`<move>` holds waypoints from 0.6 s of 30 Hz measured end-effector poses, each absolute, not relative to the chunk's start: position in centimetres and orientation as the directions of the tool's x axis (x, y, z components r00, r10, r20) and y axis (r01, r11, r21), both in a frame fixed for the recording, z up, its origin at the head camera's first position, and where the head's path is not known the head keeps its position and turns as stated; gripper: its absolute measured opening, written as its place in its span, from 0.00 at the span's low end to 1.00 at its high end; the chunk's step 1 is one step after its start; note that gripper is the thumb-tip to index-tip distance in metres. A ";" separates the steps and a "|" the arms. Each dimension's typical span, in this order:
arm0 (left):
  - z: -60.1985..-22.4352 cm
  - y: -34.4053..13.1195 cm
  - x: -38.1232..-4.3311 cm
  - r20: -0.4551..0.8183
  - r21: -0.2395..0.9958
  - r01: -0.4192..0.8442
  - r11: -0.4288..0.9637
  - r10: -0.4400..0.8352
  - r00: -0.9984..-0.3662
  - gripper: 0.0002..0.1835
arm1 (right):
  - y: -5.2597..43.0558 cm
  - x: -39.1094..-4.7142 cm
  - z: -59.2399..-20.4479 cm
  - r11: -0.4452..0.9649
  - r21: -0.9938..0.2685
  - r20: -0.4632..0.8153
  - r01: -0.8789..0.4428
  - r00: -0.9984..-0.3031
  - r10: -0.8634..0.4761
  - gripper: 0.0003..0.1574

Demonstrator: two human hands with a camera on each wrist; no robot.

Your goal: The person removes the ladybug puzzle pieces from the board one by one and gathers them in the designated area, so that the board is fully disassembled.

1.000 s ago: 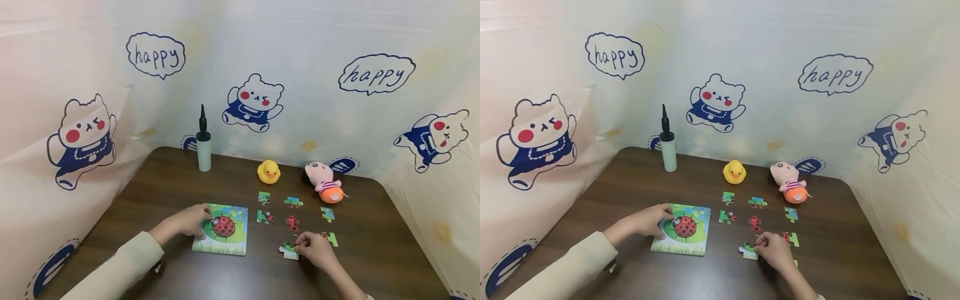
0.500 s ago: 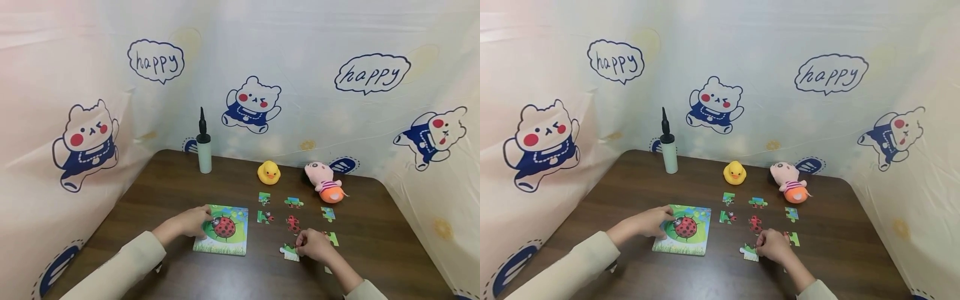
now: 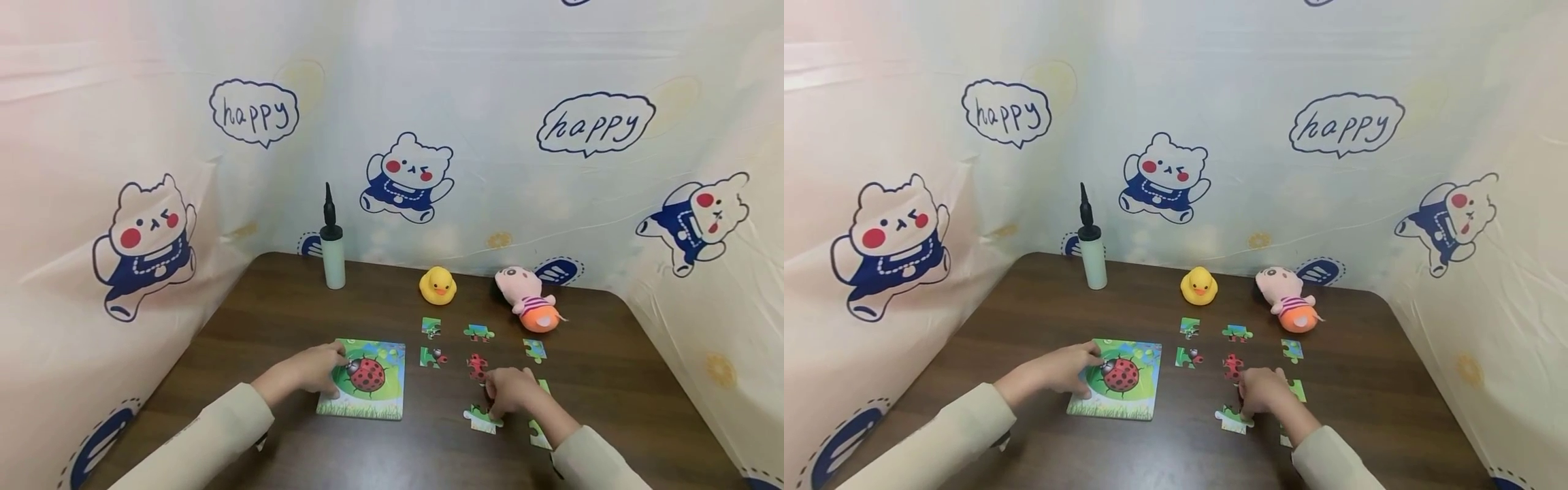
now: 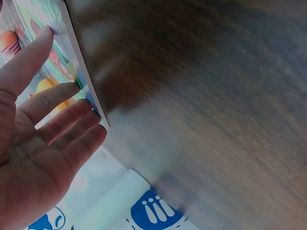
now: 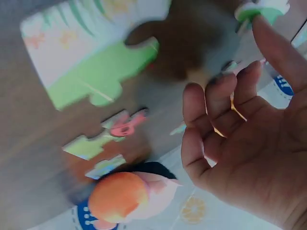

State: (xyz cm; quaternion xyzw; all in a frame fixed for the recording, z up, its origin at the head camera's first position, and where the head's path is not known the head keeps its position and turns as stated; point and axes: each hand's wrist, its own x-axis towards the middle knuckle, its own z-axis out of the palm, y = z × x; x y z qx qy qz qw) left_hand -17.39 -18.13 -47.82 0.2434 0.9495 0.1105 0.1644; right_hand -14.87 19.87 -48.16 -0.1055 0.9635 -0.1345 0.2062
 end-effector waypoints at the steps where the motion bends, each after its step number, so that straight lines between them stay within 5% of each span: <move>1: -47.9 -18.2 -17.3 -0.255 0.289 0.428 0.856 0.500 -0.828 0.34 | 19.6 -14.8 -48.1 0.951 -0.269 -0.361 -0.154 -0.899 -0.248 0.20; 8: -48.2 -19.5 -16.5 -0.228 0.307 0.408 0.860 0.483 -0.845 0.37 | 15.3 -13.6 -47.7 0.930 -0.221 -0.124 -0.295 -0.937 -0.326 0.15; 13: -48.2 -20.4 -16.4 -0.298 0.303 0.367 0.879 0.453 -0.840 0.48 | 10.7 -13.7 -46.8 0.887 -0.181 0.019 -0.424 -0.904 -0.428 0.10; 18: -48.3 -20.3 -16.3 -0.332 0.304 0.359 0.883 0.451 -0.828 0.53 | 6.8 -15.1 -46.2 0.859 -0.080 0.069 -0.506 -0.862 -0.501 0.16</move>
